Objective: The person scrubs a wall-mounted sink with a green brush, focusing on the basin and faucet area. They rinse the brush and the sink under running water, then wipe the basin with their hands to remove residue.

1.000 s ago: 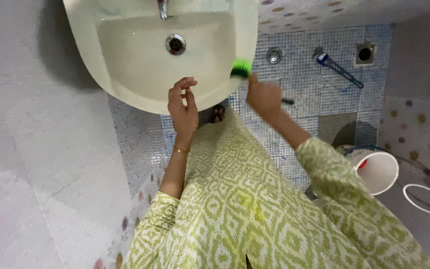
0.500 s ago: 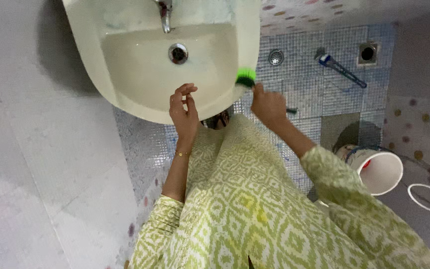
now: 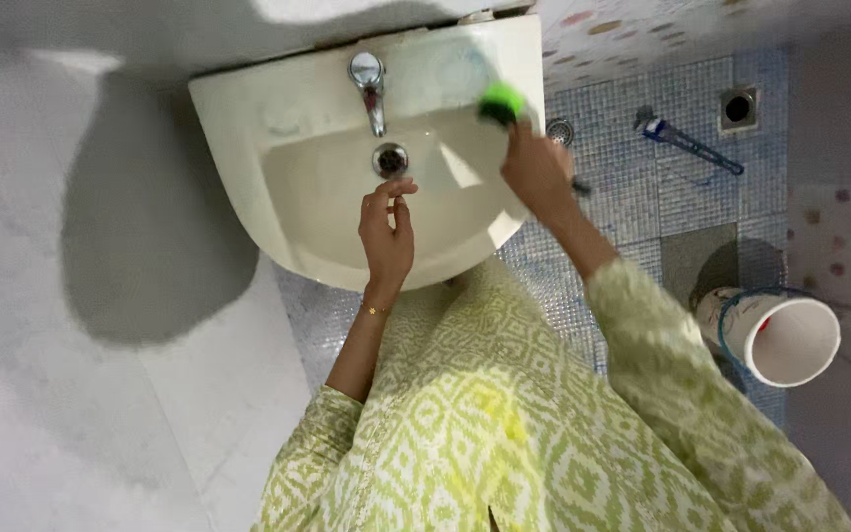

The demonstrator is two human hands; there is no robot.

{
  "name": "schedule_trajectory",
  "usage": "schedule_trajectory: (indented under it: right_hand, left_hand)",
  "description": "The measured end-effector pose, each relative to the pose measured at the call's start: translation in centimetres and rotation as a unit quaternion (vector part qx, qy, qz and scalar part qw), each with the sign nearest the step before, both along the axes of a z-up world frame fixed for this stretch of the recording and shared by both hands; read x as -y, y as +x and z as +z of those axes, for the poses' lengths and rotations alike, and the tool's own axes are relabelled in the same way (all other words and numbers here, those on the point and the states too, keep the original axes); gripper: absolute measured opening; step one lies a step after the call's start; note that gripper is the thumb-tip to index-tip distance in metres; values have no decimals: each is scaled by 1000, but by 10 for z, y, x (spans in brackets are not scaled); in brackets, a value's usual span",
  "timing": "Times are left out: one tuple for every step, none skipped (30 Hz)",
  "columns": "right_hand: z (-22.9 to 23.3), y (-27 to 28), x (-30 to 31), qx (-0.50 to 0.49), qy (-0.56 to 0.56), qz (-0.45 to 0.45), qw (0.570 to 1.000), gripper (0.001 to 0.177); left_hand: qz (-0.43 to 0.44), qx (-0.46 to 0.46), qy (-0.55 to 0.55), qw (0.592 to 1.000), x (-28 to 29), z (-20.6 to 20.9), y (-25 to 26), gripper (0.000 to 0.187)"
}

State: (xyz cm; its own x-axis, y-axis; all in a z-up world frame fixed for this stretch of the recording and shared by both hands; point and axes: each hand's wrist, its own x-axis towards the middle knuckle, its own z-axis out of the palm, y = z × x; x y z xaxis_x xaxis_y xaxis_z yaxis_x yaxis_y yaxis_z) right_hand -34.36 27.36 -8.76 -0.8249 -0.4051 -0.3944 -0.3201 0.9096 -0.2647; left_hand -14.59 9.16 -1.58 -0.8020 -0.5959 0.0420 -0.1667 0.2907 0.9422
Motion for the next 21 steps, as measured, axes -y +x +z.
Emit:
schedule_trajectory:
  right_hand:
    - [8, 22, -13, 9, -20, -23, 999, 36]
    - [14, 35, -24, 19, -41, -46, 998, 37]
    - [18, 45, -33, -2, -5, -45, 999, 34]
    - [21, 53, -40, -21, 30, -44, 998, 33]
    - [21, 59, -44, -38, 66, -42, 996, 33]
    - [18, 59, -43, -80, 57, -40, 994, 34]
    - [13, 55, -35, -122, 45, -34, 991, 35]
    - [8, 49, -27, -163, 34, -27, 986, 36]
    - [3, 35, -16, -135, 18, -58, 989, 34]
    - [-2, 20, -3, -106, 1, -88, 990, 32]
    - [-7, 7, 12, -127, -19, -111, 986, 32]
    - [-13, -6, 30, -146, -39, -134, 979, 31]
    - [-21, -24, 56, -130, -53, -152, 978, 32]
    - [-28, -31, 79, -113, -66, -170, 977, 32]
    - [-32, -19, 91, -218, -46, 16, 975, 28]
    - [-31, -11, 102, -313, -24, 202, 928, 26]
    - [-30, -8, 123, -134, -84, 64, 985, 25]
    - [-26, 1, 141, 56, -135, -78, 986, 25]
    - [-19, 15, 136, 17, -153, -49, 987, 25]
    - [-14, 29, 130, -21, -170, -21, 985, 24]
    - [-7, 36, 124, -62, -188, 6, 980, 24]
  left_hand:
    - [-11, 9, -14, 1000, 6, 0, -7, 30]
    - [-22, 17, -28, 999, 12, -1, -14, 30]
    - [-39, 3, -22, 999, 16, -1, -21, 30]
    - [-56, -12, -15, 998, 21, -1, -29, 30]
    - [-71, -23, -9, 997, 24, -1, -33, 31]
    - [-82, -28, -17, 996, 26, -1, -36, 31]
    - [-90, -32, -28, 995, 28, 0, -38, 32]
    - [-97, -37, -39, 994, 30, 1, -38, 32]
    - [-100, -43, -57, 992, 30, 2, -37, 30]
    - [-103, -48, -76, 991, 30, 3, -34, 27]
    - [-102, -54, -97, 989, 30, 5, -30, 25]
    - [-97, -45, -99, 989, 31, 6, -25, 26]
    - [-91, -37, -100, 990, 30, 6, -19, 27]
    - [-84, -29, -101, 991, 29, 5, -13, 28]
    - [-69, -15, -82, 994, 27, 4, -9, 27]
    - [-53, 0, -63, 997, 25, 3, -5, 26]
    - [-38, 14, -42, 998, 23, 2, -2, 26]
    - [-30, 0, -27, 999, 21, 2, -1, 27]
    - [-24, -13, -12, 1000, 19, 1, 2, 29]
    - [-18, -26, 3, 999, 17, 2, 5, 31]
    - [-13, -19, -11, 1000, 15, 2, 4, 32]
